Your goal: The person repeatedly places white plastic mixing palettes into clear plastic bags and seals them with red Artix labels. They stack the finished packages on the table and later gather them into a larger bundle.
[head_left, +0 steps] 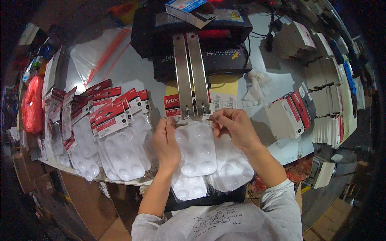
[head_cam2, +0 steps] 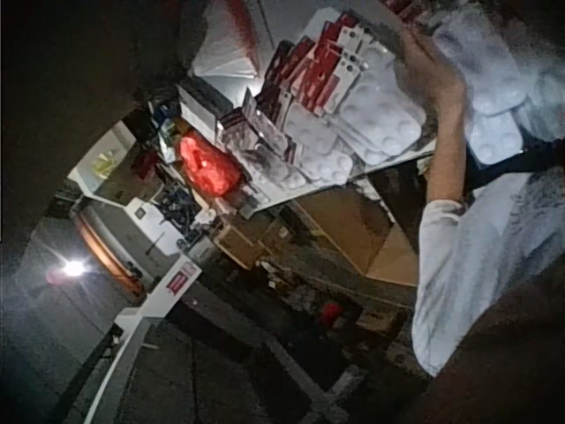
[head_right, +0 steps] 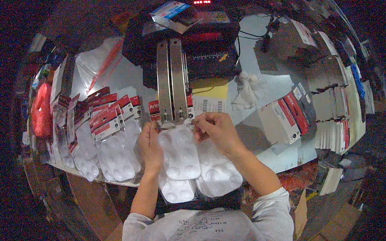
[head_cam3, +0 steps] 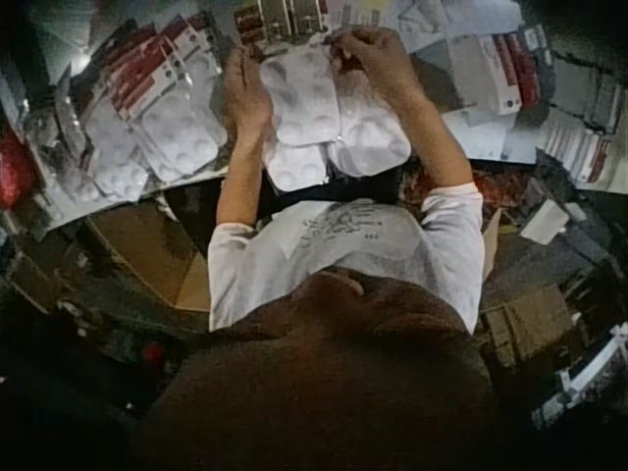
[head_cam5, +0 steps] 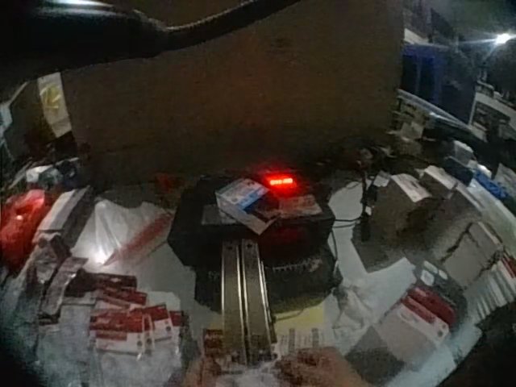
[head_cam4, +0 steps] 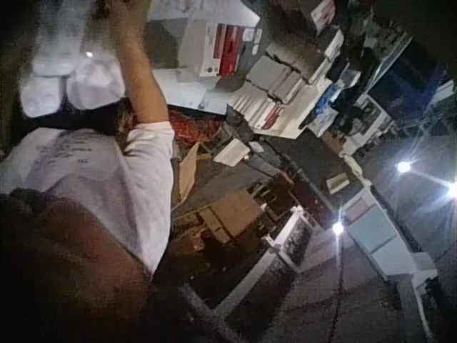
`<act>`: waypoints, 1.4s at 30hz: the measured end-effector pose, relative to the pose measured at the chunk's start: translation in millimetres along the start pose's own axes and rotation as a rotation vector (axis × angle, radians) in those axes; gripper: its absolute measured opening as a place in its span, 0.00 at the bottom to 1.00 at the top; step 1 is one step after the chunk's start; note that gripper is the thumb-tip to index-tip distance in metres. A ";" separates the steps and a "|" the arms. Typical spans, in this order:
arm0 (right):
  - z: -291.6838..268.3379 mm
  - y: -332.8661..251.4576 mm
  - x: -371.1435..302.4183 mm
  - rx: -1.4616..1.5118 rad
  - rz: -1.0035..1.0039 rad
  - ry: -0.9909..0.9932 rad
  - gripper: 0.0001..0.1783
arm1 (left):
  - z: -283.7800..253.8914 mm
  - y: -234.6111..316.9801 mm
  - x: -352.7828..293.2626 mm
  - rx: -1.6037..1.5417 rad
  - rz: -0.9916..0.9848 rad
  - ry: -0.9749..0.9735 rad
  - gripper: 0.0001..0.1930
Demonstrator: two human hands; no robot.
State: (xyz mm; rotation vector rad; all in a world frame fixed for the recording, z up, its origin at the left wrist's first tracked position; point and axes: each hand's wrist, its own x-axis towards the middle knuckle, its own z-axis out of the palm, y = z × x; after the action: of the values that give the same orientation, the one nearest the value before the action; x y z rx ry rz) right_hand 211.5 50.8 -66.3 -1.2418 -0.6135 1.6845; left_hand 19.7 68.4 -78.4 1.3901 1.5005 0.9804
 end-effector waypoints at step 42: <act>19.7 -49.3 -72.1 -1.001 -0.386 -0.092 0.17 | -29.2 66.3 -83.5 -0.232 -0.119 -0.341 0.07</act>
State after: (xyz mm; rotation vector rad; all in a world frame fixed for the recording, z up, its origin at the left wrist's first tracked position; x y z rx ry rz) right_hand 216.6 11.5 14.0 -1.5567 -1.7615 1.0944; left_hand 16.4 -9.8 -0.4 1.2156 1.1624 0.7707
